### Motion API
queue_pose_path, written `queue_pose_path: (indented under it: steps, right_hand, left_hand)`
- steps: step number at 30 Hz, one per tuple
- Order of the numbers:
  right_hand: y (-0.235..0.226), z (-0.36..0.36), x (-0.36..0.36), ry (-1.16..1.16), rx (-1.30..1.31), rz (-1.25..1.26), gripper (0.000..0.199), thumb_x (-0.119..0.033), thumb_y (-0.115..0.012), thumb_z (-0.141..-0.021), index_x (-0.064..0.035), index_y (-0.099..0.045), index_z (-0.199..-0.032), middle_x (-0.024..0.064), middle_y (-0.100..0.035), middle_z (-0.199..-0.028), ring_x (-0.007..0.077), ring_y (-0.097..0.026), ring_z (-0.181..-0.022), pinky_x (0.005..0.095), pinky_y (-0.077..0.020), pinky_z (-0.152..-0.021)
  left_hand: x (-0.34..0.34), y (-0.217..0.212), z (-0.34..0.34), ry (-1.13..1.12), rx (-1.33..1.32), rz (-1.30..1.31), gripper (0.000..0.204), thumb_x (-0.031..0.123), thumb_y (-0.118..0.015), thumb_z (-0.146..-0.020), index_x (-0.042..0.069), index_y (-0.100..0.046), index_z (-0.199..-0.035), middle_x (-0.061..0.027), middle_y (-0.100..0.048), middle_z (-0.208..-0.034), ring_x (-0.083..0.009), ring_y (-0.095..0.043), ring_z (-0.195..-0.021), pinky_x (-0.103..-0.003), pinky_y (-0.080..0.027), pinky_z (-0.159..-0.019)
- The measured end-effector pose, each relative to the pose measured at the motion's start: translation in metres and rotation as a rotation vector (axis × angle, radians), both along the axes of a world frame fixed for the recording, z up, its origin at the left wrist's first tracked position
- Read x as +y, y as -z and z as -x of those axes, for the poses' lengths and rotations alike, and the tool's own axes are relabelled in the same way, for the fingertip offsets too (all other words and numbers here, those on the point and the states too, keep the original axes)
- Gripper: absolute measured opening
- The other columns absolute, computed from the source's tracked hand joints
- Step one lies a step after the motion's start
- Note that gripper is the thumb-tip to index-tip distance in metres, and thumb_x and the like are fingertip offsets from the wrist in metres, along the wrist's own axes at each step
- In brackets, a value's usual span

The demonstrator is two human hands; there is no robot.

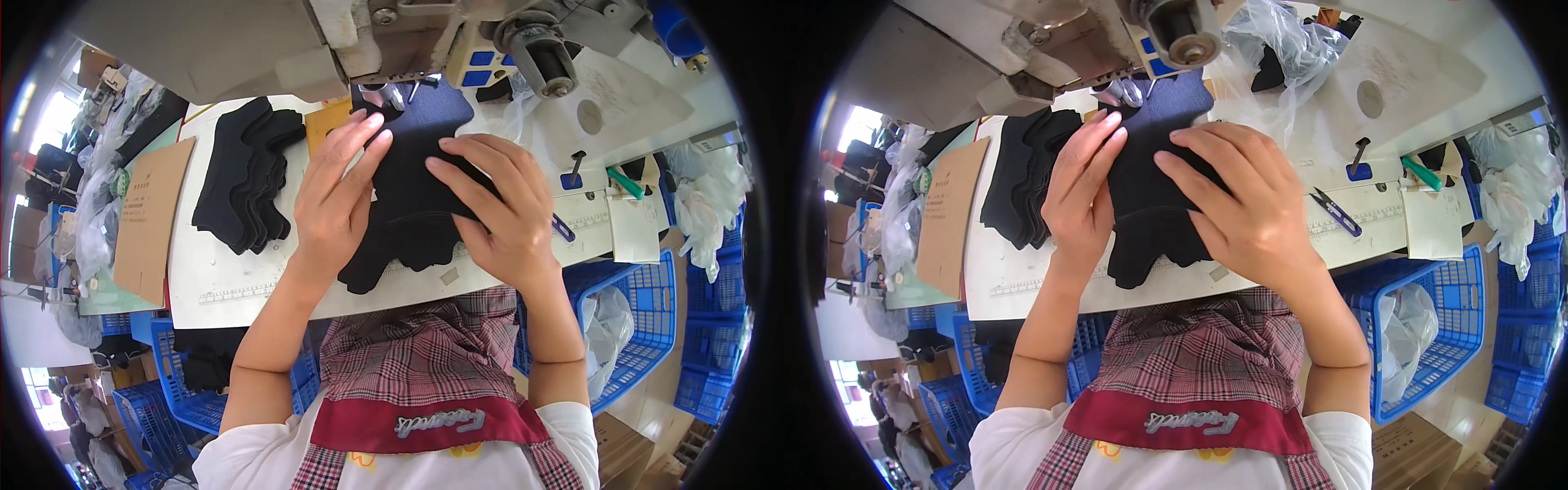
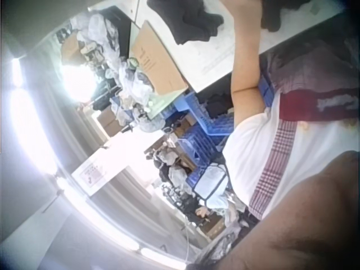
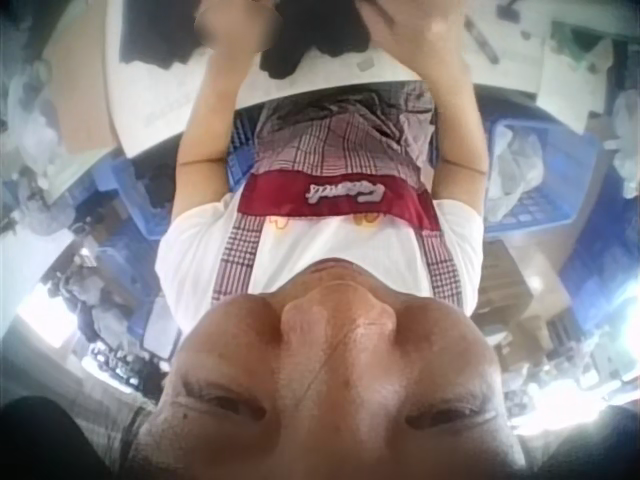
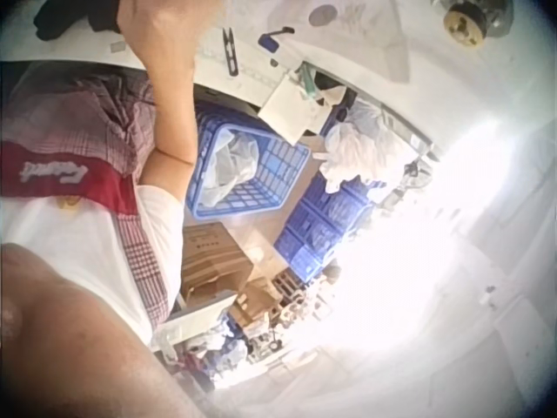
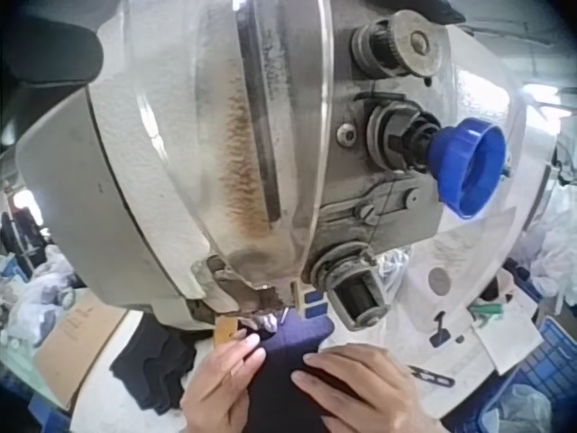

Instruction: The person operates an industrial sewing machine to stitch black fabric gloves. They feed the gloves under the needle, guide them through the machine, and then place the finished items into a blue basket. The process is repeated for multiple gloves throughout the clip.

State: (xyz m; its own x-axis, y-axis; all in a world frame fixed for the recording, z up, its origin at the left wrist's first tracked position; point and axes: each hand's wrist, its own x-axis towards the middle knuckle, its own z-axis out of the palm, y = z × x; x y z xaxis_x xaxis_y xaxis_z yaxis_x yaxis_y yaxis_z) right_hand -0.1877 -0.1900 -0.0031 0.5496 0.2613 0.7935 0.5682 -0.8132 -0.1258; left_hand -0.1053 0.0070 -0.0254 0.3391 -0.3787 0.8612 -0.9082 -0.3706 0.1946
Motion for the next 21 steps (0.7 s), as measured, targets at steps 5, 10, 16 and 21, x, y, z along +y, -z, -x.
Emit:
queue_pose_path:
  steps: [5, 10, 16, 21]
  right_hand:
    - [0.001, -0.011, 0.013, 0.127, -0.029, 0.054, 0.047, -0.004, -0.069, -0.066, -0.0064, -0.069, -0.113, 0.0088, -0.059, -0.114, 0.0291, -0.059, -0.103, 0.0409, -0.0493, -0.087]
    - [0.003, -0.022, 0.013, 0.149, -0.101, 0.060, 0.043, -0.004, -0.067, -0.069, -0.0059, -0.069, -0.112, 0.0091, -0.059, -0.113, 0.0284, -0.059, -0.102, 0.0400, -0.0488, -0.086]
    - [0.006, -0.029, 0.015, 0.173, -0.170, 0.088, 0.039, -0.007, -0.065, -0.071, -0.0044, -0.069, -0.110, 0.0094, -0.059, -0.113, 0.0287, -0.059, -0.102, 0.0404, -0.0488, -0.086]
    - [0.010, -0.037, 0.012, 0.163, -0.212, 0.059, 0.037, -0.007, -0.065, -0.070, -0.0031, -0.069, -0.107, 0.0101, -0.060, -0.112, 0.0281, -0.060, -0.101, 0.0399, -0.0493, -0.085]
  left_hand:
    - [-0.004, 0.001, -0.008, -0.007, -0.005, 0.013, 0.044, -0.013, -0.061, -0.075, -0.001, -0.067, -0.116, -0.0165, -0.065, -0.122, -0.0357, -0.062, -0.115, -0.042, -0.049, -0.098]
    - [-0.011, 0.003, -0.008, -0.051, -0.007, 0.058, 0.044, -0.013, -0.062, -0.076, 0.000, -0.067, -0.118, -0.0173, -0.065, -0.118, -0.0354, -0.063, -0.110, -0.041, -0.050, -0.094]
    - [-0.016, 0.006, -0.011, -0.067, 0.044, 0.098, 0.040, -0.013, -0.063, -0.078, 0.000, -0.067, -0.117, -0.0174, -0.066, -0.113, -0.0346, -0.064, -0.104, -0.039, -0.052, -0.090]
    - [-0.021, 0.002, -0.005, -0.173, -0.020, 0.041, 0.036, -0.011, -0.063, -0.079, -0.001, -0.067, -0.113, -0.0158, -0.068, -0.109, -0.0333, -0.066, -0.098, -0.039, -0.054, -0.084]
